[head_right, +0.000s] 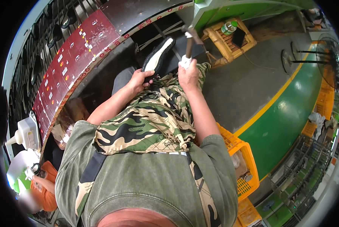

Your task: Hammering shoe components to ensure proper fit and adhesion on a production line.

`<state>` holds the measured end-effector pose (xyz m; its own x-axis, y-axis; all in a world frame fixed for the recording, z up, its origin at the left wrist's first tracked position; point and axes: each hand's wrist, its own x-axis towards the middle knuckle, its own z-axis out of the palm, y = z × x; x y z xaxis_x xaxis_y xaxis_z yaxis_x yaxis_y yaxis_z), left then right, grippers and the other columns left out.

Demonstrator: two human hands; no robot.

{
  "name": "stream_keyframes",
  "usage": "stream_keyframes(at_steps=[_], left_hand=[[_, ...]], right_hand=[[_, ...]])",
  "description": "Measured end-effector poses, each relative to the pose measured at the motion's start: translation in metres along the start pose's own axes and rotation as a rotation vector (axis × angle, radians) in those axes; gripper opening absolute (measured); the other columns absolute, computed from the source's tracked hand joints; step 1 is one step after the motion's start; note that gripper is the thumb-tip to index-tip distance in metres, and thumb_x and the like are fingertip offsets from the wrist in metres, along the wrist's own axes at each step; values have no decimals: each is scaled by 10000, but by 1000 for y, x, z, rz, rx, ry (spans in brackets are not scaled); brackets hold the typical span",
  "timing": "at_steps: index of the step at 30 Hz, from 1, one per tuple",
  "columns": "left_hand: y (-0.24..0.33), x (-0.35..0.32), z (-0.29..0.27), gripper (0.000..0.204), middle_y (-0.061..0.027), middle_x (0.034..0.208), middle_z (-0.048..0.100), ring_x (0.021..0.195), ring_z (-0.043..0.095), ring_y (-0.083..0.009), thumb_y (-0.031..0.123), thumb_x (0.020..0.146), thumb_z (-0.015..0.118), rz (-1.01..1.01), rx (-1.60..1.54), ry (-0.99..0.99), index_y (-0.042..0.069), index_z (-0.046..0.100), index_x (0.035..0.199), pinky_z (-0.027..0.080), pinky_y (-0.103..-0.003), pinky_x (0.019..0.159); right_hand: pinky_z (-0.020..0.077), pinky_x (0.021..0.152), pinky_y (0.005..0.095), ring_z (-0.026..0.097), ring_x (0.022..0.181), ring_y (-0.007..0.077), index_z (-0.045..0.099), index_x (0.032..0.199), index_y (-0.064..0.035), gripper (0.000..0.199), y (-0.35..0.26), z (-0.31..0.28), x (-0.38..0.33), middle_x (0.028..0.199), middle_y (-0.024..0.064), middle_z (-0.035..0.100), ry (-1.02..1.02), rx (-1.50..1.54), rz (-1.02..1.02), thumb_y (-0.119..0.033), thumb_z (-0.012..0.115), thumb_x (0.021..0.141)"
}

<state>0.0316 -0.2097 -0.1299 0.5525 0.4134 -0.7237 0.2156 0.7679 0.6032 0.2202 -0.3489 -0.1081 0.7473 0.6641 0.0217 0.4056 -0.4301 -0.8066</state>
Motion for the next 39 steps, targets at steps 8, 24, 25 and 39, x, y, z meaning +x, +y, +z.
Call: stream_keyframes(at_steps=[8,24,25,39], left_hand=[[-5,4,-12,213,-24,818,683,549,567,-102,147,849,749,-1,17,-21,63,629,1003,346,-240,431],[-6,1,-13,255,-16,827,687,544,572,-100,180,832,766,21,60,11,67,637,1020,344,-243,425],[-5,2,-11,259,-13,827,686,542,568,-101,186,832,768,31,76,8,67,638,1022,350,-244,431],[5,6,-16,254,-53,835,722,545,591,-106,59,784,776,26,104,-52,43,649,1003,332,-217,402]], right_hand=[[533,786,495,682,907,435,569,1110,-4,367,-37,-10,16,936,250,705,14,-9,-132,-212,729,853],[523,801,510,665,932,457,556,1086,-1,363,-17,2,20,964,275,688,-266,-290,-40,-226,715,850],[523,807,505,666,942,450,570,1076,1,356,-12,6,14,975,267,691,-175,-180,-48,-223,721,845],[543,674,429,694,755,358,569,1081,23,322,-25,0,-7,842,196,691,-269,-208,-198,-180,698,867]])
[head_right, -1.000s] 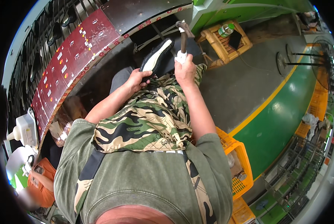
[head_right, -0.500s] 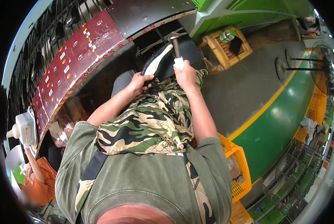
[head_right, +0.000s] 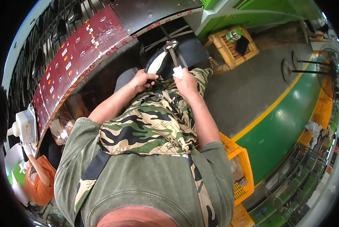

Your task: Hammering shoe components to ensure proper fit and adhesion on a production line.

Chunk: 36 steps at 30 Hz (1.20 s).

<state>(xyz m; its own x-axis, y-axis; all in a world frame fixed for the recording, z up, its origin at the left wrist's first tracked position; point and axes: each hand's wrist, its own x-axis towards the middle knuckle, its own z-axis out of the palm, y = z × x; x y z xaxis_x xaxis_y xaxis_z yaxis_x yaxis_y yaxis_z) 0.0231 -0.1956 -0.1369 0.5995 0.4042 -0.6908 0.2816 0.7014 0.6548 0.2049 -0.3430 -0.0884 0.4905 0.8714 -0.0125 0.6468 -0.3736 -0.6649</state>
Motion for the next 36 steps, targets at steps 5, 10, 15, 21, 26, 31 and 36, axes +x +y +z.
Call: stream_keyframes(at_steps=[5,10,15,21,26,31,36], left_hand=[[4,-3,-3,243,-40,798,670,509,558,-115,19,803,740,3,2,6,29,626,1018,346,-222,381],[3,-2,0,259,-50,774,672,511,597,-129,38,795,751,18,82,69,40,620,1018,362,-233,378],[12,-9,1,240,-43,764,652,519,605,-131,50,794,751,26,108,11,29,623,996,323,-236,389],[25,-29,-9,258,-84,789,702,520,611,-150,29,771,761,56,118,21,23,620,986,330,-251,398],[43,-69,-15,298,-112,827,717,503,610,-161,15,768,753,71,1,-84,6,603,1026,321,-260,379],[75,-121,-15,400,-160,879,716,536,625,-172,32,750,746,281,-296,-333,-5,571,1108,472,-264,451],[123,-137,-22,439,-169,892,707,494,556,-147,155,756,749,627,-389,-267,-8,585,1129,467,-258,474]], right_hand=[[494,498,351,620,535,189,567,1065,16,274,11,18,-6,754,113,660,146,313,-5,-149,681,879],[511,634,417,655,707,298,588,1083,-22,304,45,32,-10,859,165,684,9,119,120,-161,718,845],[451,426,306,547,461,138,562,1068,0,237,63,40,-29,730,58,600,97,345,186,-84,676,878],[458,411,310,542,451,157,552,1048,-17,207,47,21,-35,716,65,590,-25,686,536,-64,665,882],[461,394,318,544,444,170,552,1020,-36,161,73,33,-42,693,64,586,101,793,724,-78,654,903],[463,380,340,540,425,197,538,982,-61,116,91,33,-40,668,64,577,115,994,814,-95,634,927],[462,378,341,541,427,197,524,1000,-69,118,91,37,-39,661,63,569,90,998,798,-92,620,937]])
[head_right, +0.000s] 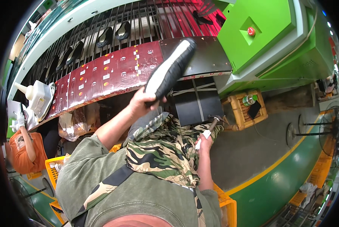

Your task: Hammering shoe components to ensure proper fit and adhesion on a production line.

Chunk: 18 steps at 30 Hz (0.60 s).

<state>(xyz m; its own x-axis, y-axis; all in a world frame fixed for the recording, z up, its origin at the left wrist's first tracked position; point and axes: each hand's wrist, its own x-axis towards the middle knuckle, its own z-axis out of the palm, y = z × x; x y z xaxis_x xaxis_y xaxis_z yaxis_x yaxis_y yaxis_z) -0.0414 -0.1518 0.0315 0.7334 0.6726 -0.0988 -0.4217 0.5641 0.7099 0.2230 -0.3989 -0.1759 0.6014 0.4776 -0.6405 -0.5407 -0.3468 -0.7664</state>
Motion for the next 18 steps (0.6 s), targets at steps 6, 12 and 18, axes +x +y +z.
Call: stream_keyframes(at_steps=[6,12,18], left_hand=[[60,51,-39,245,-116,853,708,458,488,-86,163,881,655,157,116,314,-31,610,1024,345,-209,382],[127,138,-97,185,-95,842,710,437,449,-69,170,914,666,91,237,501,-2,622,967,294,-202,361],[165,232,-160,170,-68,797,706,439,444,-73,192,875,729,75,314,596,107,638,992,285,-191,362]], right_hand=[[461,378,338,543,432,194,517,1000,-76,115,1,-1,1,666,60,569,-1,5,1,-92,614,939],[468,404,332,542,464,184,524,1015,-77,136,-4,0,-2,681,63,573,-3,24,10,-92,628,928],[467,394,334,558,454,184,535,1074,-72,200,-4,-1,-3,697,68,591,6,11,7,-103,650,913]])
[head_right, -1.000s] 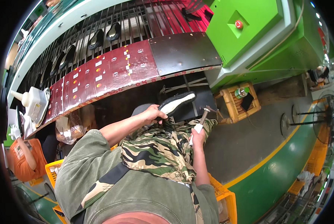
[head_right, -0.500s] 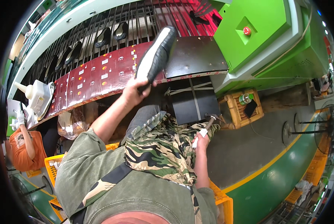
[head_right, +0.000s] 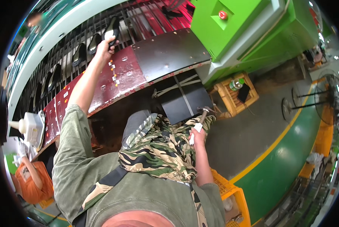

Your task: Hammering shoe components to ensure proper fit and adhesion on a production line.

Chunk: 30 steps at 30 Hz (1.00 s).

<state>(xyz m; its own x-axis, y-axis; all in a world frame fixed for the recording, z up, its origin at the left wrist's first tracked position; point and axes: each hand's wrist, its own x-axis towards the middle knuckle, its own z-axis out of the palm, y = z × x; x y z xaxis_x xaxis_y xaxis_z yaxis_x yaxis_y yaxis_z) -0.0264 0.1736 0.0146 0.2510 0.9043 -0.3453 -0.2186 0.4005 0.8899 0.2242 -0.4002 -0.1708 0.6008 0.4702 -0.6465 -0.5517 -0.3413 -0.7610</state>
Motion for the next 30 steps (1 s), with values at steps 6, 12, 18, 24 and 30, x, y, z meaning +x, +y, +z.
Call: stream_keyframes(at_steps=[6,12,18,24,30], left_hand=[[-23,78,-30,222,-80,786,693,490,570,-136,243,853,808,-79,44,149,105,675,966,330,-201,348],[-31,77,-27,373,-189,1094,649,797,694,-327,61,878,744,8,-218,148,-48,565,1186,638,-360,587],[-68,-15,32,870,-273,1346,568,1150,634,-299,237,703,897,348,431,84,-169,462,1338,489,-367,998],[-55,-27,93,1089,-253,1419,543,1326,529,-346,649,695,796,576,1332,-189,-32,438,1466,397,-387,1128],[-54,-8,104,1209,-267,1329,603,1277,566,-369,764,575,803,550,1720,-256,-41,486,1419,449,-425,1081]], right_hand=[[474,408,333,559,457,183,531,1048,-60,195,-1,7,-5,699,68,594,3,-9,6,-87,658,902],[481,414,325,568,466,180,544,1031,-59,164,-2,7,-1,697,63,596,-20,-51,-11,-96,642,904],[481,421,316,565,470,171,548,1004,-60,151,-6,3,-1,701,59,596,-3,-29,-14,-110,650,905],[485,438,309,570,482,164,546,1013,-52,182,-6,4,-4,699,51,593,15,-32,-51,-109,671,894],[494,432,299,576,489,155,548,1026,-47,215,-8,8,-8,717,50,596,13,-7,-36,-108,692,878]])
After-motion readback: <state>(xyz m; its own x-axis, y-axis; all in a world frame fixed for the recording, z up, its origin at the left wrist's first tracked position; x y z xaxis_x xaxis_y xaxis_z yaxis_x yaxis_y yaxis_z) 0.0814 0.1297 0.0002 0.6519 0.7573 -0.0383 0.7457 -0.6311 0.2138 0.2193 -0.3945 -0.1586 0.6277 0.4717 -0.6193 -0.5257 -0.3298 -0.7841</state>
